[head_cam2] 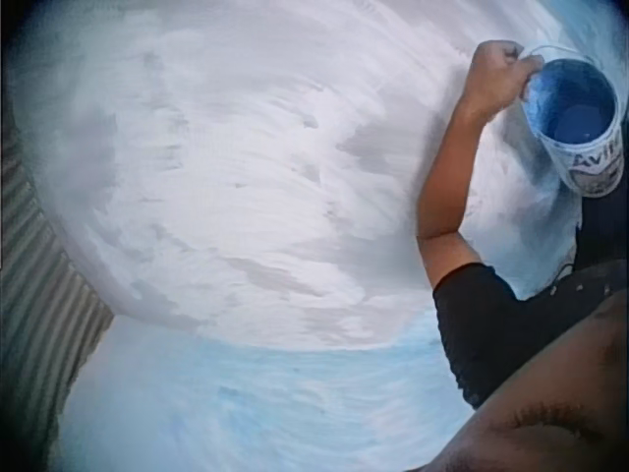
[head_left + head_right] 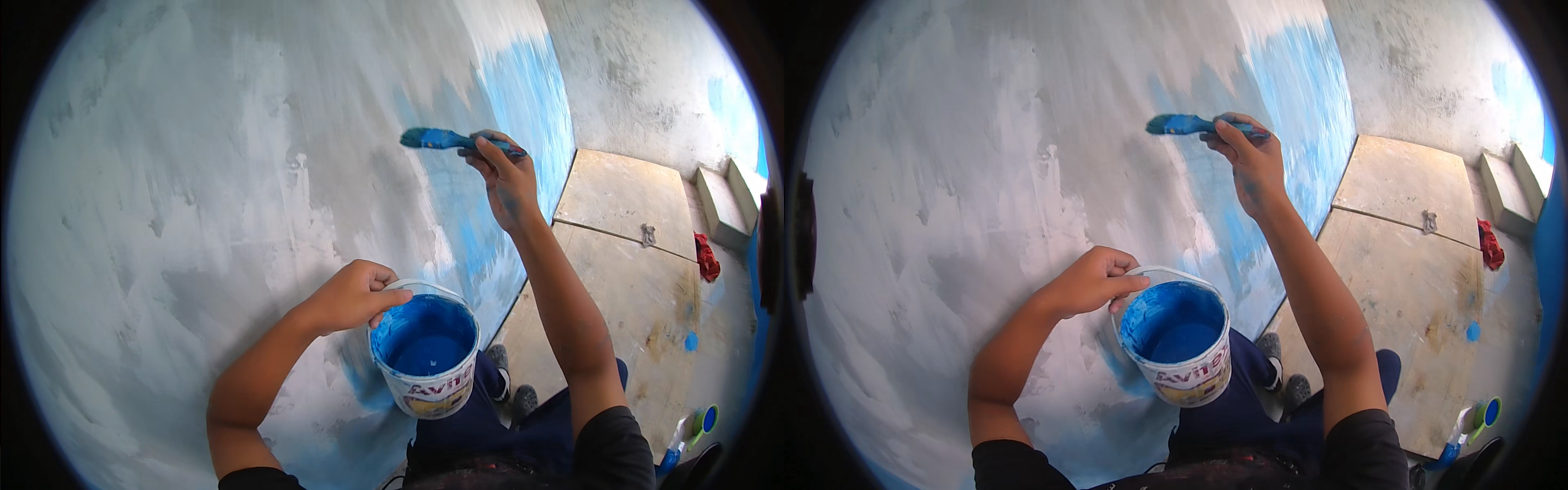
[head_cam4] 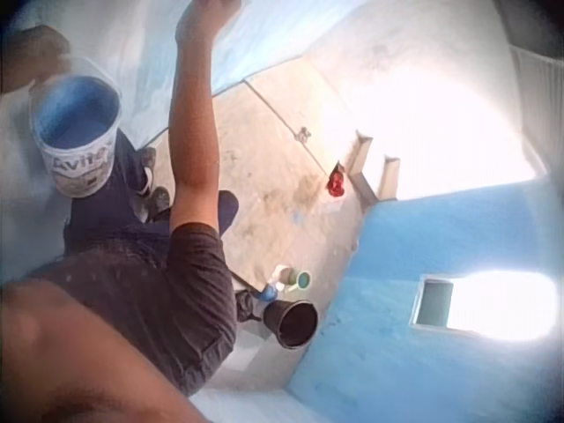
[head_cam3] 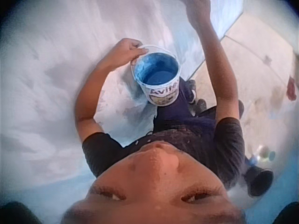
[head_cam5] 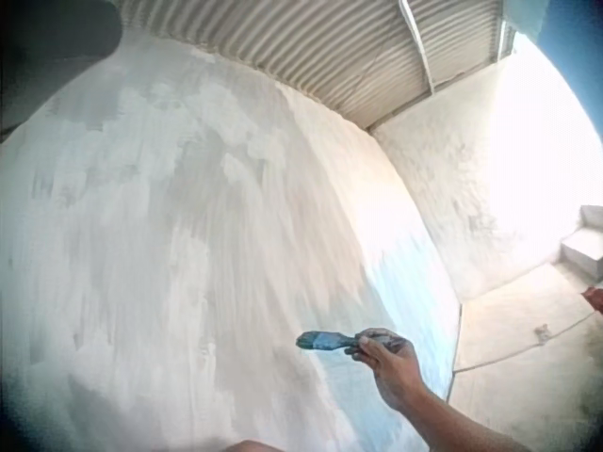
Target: The person paints a concrete wall with blue paint using a brush, frequently dipping the brush into a bucket of paint.
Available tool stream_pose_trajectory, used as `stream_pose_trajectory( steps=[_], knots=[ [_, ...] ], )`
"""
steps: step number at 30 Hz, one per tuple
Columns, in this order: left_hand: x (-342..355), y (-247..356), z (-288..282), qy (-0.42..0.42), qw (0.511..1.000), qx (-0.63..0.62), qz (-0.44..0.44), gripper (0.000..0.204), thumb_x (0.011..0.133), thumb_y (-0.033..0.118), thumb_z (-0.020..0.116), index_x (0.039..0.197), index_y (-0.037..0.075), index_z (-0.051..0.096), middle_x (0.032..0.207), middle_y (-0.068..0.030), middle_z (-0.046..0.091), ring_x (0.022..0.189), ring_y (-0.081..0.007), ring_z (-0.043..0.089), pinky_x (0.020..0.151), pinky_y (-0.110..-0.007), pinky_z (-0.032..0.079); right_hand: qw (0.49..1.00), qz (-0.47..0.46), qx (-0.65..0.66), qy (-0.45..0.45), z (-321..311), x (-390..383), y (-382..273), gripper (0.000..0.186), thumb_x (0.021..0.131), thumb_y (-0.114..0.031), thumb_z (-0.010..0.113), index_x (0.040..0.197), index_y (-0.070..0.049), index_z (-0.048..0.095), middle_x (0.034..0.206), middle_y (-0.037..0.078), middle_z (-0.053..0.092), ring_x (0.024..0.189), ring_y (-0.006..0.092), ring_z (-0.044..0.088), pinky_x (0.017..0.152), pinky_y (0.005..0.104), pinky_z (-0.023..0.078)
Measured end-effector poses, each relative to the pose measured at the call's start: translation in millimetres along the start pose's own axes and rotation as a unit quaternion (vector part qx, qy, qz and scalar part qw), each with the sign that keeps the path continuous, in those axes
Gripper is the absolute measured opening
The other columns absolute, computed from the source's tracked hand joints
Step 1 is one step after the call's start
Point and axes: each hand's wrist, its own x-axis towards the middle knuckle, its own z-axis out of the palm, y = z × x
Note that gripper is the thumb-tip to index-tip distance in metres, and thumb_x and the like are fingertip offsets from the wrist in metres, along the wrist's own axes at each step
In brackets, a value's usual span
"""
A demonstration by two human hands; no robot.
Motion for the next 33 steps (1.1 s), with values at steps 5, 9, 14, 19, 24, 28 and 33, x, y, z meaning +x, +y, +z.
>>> stream_pose_trajectory(
  steps=[5, 9, 14, 19, 24, 28, 33],
  knots=[
    [-21.9, 69.8, -9.5, 0.110, 0.935, 0.336, -0.013, 0.036, 0.092, 0.033, 0.079, 0.089, -0.002, 0.073, 0.071, -0.0156, 0.070, 0.058, -0.0188, 0.062, 0.057, -0.033, 0.048, 0.998, -0.027, -0.042, -0.029, 17.2, 40.9, 21.7, 0.026, 0.100, -0.011, 0.070, 0.120, 0.005, 0.070, 0.112, 0.018, 0.075, 0.103, 0.0242, 0.073, 0.097, 0.0371, 0.059],
    [-33.7, 94.9, -13.7, 0.081, 0.915, 0.383, -0.098, 0.037, 0.086, 0.035, 0.084, 0.086, -0.001, 0.072, 0.073, -0.0188, 0.072, 0.062, -0.0239, 0.067, 0.059, -0.031, 0.049, 0.986, 0.023, -0.166, -0.017, 6.8, 10.1, 52.9, 0.023, 0.102, -0.013, 0.068, 0.116, 0.005, 0.071, 0.106, 0.017, 0.076, 0.098, 0.0214, 0.074, 0.092, 0.0344, 0.058],
    [-39.3, 85.7, -15.5, 0.107, 0.921, 0.370, -0.052, 0.033, 0.091, 0.034, 0.080, 0.092, 0.001, 0.074, 0.078, -0.0174, 0.075, 0.063, -0.0255, 0.072, 0.062, -0.031, 0.054, 0.989, -0.078, -0.129, 0.007, 6.4, 29.5, 41.7, 0.023, 0.102, -0.015, 0.068, 0.111, 0.006, 0.071, 0.100, 0.015, 0.076, 0.094, 0.0192, 0.073, 0.090, 0.0321, 0.057],
    [-30.3, 81.0, -22.5, 0.157, 0.912, 0.377, -0.046, 0.029, 0.091, 0.029, 0.080, 0.089, 0.002, 0.072, 0.076, -0.0164, 0.074, 0.057, -0.0214, 0.066, 0.057, -0.030, 0.050, 0.988, -0.077, -0.137, -0.004, 5.1, 45.5, 53.0, 0.023, 0.101, -0.015, 0.070, 0.110, 0.006, 0.072, 0.098, 0.013, 0.076, 0.094, 0.0198, 0.074, 0.092, 0.0324, 0.057],
    [-31.1, 75.6, -38.7, 0.141, 0.936, 0.312, -0.078, 0.028, 0.092, 0.026, 0.079, 0.089, 0.000, 0.069, 0.065, -0.0147, 0.070, 0.050, -0.0170, 0.062, 0.055, -0.029, 0.047, 0.988, -0.012, -0.151, 0.017, -24.5, 20.9, 58.1, 0.022, 0.098, -0.014, 0.073, 0.107, 0.006, 0.073, 0.098, 0.014, 0.077, 0.093, 0.0215, 0.075, 0.093, 0.0310, 0.056],
    [-23.8, 67.4, -50.1, 0.113, 0.960, 0.244, -0.080, 0.028, 0.094, 0.026, 0.077, 0.093, -0.001, 0.069, 0.061, -0.0123, 0.069, 0.050, -0.0156, 0.062, 0.057, -0.026, 0.046, 0.992, -0.062, -0.111, -0.015, -5.0, 39.6, 49.2, 0.023, 0.096, -0.013, 0.075, 0.114, 0.002, 0.074, 0.104, 0.015, 0.076, 0.096, 0.0228, 0.076, 0.096, 0.0302, 0.054],
    [-12.2, 41.1, -70.0, 0.053, 0.974, 0.215, -0.056, 0.029, 0.095, 0.028, 0.076, 0.096, 0.000, 0.070, 0.063, -0.0111, 0.070, 0.052, -0.0151, 0.063, 0.059, -0.028, 0.048, 0.975, -0.067, -0.210, -0.005, -6.2, 36.2, 67.3, 0.020, 0.092, -0.005, 0.070, 0.108, 0.004, 0.076, 0.104, 0.017, 0.076, 0.093, 0.0230, 0.076, 0.090, 0.0319, 0.059]
  ],
)
